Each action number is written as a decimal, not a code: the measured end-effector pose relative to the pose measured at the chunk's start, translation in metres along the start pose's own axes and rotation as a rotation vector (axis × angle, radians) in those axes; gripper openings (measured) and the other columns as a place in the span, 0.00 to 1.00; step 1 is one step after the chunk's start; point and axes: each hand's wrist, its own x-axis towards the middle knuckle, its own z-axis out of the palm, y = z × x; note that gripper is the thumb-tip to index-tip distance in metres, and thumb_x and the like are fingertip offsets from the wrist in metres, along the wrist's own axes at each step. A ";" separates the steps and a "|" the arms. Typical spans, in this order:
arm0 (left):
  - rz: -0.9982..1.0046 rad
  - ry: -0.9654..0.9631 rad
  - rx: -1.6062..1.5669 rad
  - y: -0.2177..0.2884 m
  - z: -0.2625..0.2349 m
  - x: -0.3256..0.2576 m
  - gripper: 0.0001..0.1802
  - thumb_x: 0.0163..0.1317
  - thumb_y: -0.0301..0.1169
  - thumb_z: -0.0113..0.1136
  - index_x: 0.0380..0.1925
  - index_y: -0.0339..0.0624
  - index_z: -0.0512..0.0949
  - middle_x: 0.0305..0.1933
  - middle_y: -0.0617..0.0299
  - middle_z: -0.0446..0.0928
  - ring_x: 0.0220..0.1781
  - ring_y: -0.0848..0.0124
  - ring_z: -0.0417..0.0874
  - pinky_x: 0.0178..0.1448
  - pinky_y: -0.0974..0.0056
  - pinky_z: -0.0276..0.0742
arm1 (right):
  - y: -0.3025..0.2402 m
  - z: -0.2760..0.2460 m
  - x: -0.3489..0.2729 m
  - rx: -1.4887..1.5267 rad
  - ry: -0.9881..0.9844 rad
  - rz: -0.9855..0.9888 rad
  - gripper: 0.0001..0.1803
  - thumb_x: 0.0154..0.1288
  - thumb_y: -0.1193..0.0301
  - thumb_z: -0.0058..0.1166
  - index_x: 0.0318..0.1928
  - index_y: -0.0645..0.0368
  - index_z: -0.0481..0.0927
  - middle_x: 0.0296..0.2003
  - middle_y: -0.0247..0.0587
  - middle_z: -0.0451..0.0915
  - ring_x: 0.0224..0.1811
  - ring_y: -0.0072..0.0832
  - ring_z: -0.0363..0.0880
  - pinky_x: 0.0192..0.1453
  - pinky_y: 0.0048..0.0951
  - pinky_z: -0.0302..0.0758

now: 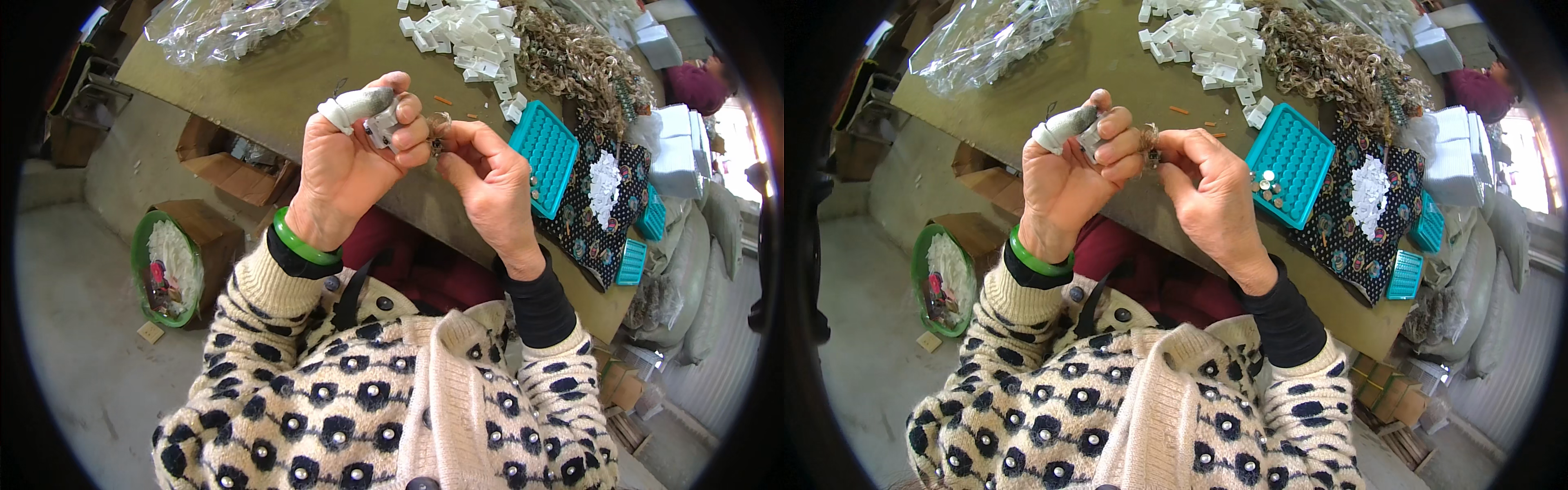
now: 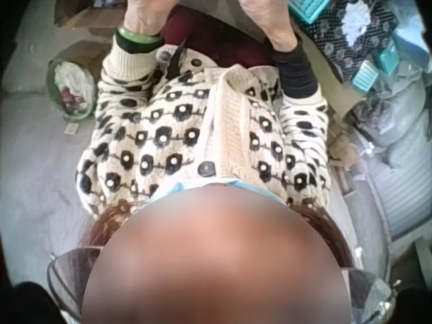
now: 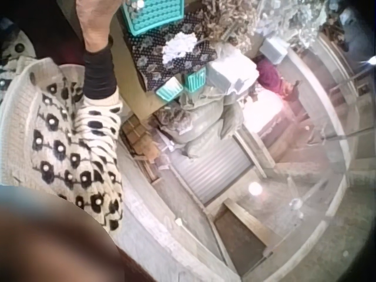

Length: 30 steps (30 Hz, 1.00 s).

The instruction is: The person repeatedly picks small white plastic housings and metal pins from a table and a blue tray, inserts the pins into the housings, and places the assembled units back on the table. The process is repeated continuously with both hands.

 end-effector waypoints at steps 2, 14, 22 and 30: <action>-0.011 0.003 -0.032 0.000 0.001 0.000 0.12 0.64 0.32 0.52 0.45 0.38 0.75 0.32 0.59 0.73 0.29 0.67 0.69 0.32 0.64 0.63 | 0.001 0.001 0.001 -0.180 -0.033 -0.209 0.10 0.59 0.84 0.59 0.43 0.65 0.80 0.37 0.34 0.81 0.37 0.20 0.79 0.43 0.20 0.76; 0.035 0.101 -0.150 -0.003 0.006 0.009 0.13 0.63 0.32 0.53 0.45 0.38 0.73 0.34 0.59 0.71 0.30 0.66 0.67 0.34 0.64 0.63 | 0.004 -0.002 -0.002 -0.312 0.050 -0.473 0.13 0.49 0.82 0.67 0.36 0.61 0.81 0.36 0.42 0.79 0.35 0.33 0.80 0.38 0.28 0.76; 0.073 0.253 -0.009 0.003 -0.002 0.014 0.12 0.64 0.32 0.55 0.44 0.38 0.75 0.34 0.58 0.75 0.33 0.64 0.74 0.32 0.64 0.67 | 0.005 -0.019 0.000 0.599 0.099 -0.081 0.07 0.65 0.80 0.58 0.42 0.64 0.75 0.43 0.40 0.79 0.41 0.22 0.79 0.46 0.26 0.79; 0.132 0.461 0.331 -0.001 -0.010 0.019 0.12 0.67 0.34 0.59 0.42 0.35 0.76 0.35 0.55 0.79 0.37 0.64 0.83 0.24 0.67 0.68 | 0.008 -0.046 0.018 0.862 0.110 -0.039 0.06 0.70 0.72 0.54 0.44 0.60 0.78 0.47 0.50 0.82 0.50 0.40 0.81 0.57 0.48 0.77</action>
